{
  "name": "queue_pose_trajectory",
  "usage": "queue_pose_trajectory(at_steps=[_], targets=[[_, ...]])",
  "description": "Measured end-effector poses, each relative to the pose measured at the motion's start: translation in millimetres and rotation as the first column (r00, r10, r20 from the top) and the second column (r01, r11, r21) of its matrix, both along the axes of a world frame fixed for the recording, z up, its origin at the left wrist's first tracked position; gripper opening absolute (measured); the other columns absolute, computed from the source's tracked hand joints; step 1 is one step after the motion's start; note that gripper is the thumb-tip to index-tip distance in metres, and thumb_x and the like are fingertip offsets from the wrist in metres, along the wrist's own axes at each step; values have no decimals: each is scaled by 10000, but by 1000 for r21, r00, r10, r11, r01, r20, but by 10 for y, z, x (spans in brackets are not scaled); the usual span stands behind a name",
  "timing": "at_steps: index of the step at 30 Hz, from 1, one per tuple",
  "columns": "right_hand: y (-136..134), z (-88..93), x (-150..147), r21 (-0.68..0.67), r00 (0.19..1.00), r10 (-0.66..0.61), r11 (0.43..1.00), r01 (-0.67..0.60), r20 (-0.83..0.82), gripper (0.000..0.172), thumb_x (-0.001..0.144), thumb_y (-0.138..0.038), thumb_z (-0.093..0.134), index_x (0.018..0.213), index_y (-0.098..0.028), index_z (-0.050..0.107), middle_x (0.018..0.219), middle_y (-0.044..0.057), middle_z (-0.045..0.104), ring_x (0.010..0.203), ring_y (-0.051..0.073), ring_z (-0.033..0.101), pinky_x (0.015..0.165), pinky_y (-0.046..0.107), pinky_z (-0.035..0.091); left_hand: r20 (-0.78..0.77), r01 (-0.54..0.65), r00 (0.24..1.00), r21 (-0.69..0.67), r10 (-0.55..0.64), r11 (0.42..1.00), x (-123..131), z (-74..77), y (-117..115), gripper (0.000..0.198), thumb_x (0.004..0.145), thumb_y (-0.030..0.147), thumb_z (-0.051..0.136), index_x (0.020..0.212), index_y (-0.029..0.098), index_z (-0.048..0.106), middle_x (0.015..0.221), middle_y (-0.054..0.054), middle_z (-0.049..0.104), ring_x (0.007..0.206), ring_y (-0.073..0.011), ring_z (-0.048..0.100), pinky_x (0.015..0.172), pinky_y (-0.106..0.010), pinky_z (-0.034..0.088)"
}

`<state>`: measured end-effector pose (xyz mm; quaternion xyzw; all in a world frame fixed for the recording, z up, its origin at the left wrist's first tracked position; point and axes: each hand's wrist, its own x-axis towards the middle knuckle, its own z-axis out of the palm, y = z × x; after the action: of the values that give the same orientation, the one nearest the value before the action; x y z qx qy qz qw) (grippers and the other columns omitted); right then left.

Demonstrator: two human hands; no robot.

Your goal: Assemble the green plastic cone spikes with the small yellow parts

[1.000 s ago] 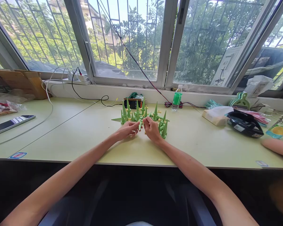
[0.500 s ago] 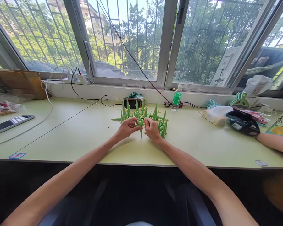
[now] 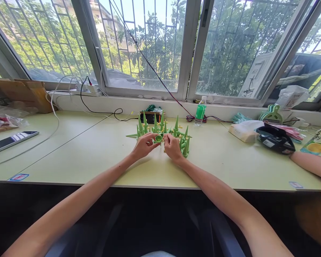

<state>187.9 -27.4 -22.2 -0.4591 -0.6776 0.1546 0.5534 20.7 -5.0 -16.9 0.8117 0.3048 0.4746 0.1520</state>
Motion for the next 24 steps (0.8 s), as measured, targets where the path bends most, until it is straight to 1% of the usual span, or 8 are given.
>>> queue_pose_trajectory(at_steps=[3, 6, 8, 11, 14, 16, 20, 24], targets=[[-3, -4, 5, 15, 999, -26, 1000, 27, -32, 365, 967, -476, 357, 751, -208, 477, 546, -29, 467, 475, 117, 413, 508, 249, 314, 39, 12, 999, -141, -6, 990, 19, 23, -19, 370, 814, 428, 642, 1079, 171, 616, 804, -6, 602, 478, -42, 452, 473, -186, 395], [-3, -2, 12, 42, 997, -40, 998, 43, -64, 370, 970, -490, 349, 753, -212, 461, 558, -28, 457, 483, 117, 401, 506, 248, 313, 170, 118, 984, -380, -56, 918, 25, 71, -37, 377, 866, 517, 538, 915, 150, 609, 684, 7, 565, 400, -44, 421, 382, -189, 317], [-9, 4, 12, 55, 997, -20, 998, 24, -75, 364, 970, -489, 350, 751, -216, 448, 560, -30, 447, 480, 116, 391, 501, 247, 310, 265, 212, 961, -515, -81, 831, 22, 104, -46, 475, 872, 588, 485, 808, 132, 602, 644, -5, 546, 378, -53, 416, 346, -200, 280], [-34, 15, 2, 49, 997, 37, 998, -34, -61, 347, 969, -479, 359, 764, -216, 455, 566, -34, 454, 479, 112, 401, 506, 242, 320, 322, 328, 937, -672, -138, 663, 18, 135, -62, 583, 843, 659, 477, 734, 101, 608, 673, -49, 571, 410, -64, 449, 347, -203, 292], [-56, 15, -14, 35, 995, 85, 996, -84, -41, 337, 968, -467, 367, 773, -212, 469, 570, -36, 466, 480, 107, 416, 511, 234, 336, 358, 413, 911, -769, -206, 488, 20, 147, -82, 593, 821, 675, 503, 786, 92, 607, 750, -82, 608, 438, -66, 468, 348, -194, 287], [-60, 7, -22, 35, 994, 99, 995, -98, -35, 338, 966, -463, 370, 769, -208, 472, 581, -33, 477, 488, 106, 425, 512, 230, 342, 386, 439, 898, -795, -210, 418, 18, 151, -89, 564, 811, 662, 536, 840, 102, 597, 772, -79, 611, 454, -70, 480, 353, -190, 300], [-44, -12, -26, 35, 995, 103, 994, -102, -16, 345, 964, -462, 380, 759, -203, 479, 598, -26, 492, 508, 108, 442, 522, 227, 348, 409, 458, 889, -793, -206, 402, -3, 150, -84, 494, 804, 610, 596, 874, 122, 576, 813, -73, 606, 490, -72, 504, 376, -190, 346], [-28, -20, -24, 35, 996, 87, 996, -87, -5, 344, 967, -445, 380, 741, -203, 476, 568, -33, 469, 496, 107, 416, 524, 231, 329, 392, 460, 888, -759, -242, 461, -30, 143, -86, 476, 807, 593, 604, 915, 130, 584, 824, -54, 582, 514, -61, 505, 380, -174, 336]])
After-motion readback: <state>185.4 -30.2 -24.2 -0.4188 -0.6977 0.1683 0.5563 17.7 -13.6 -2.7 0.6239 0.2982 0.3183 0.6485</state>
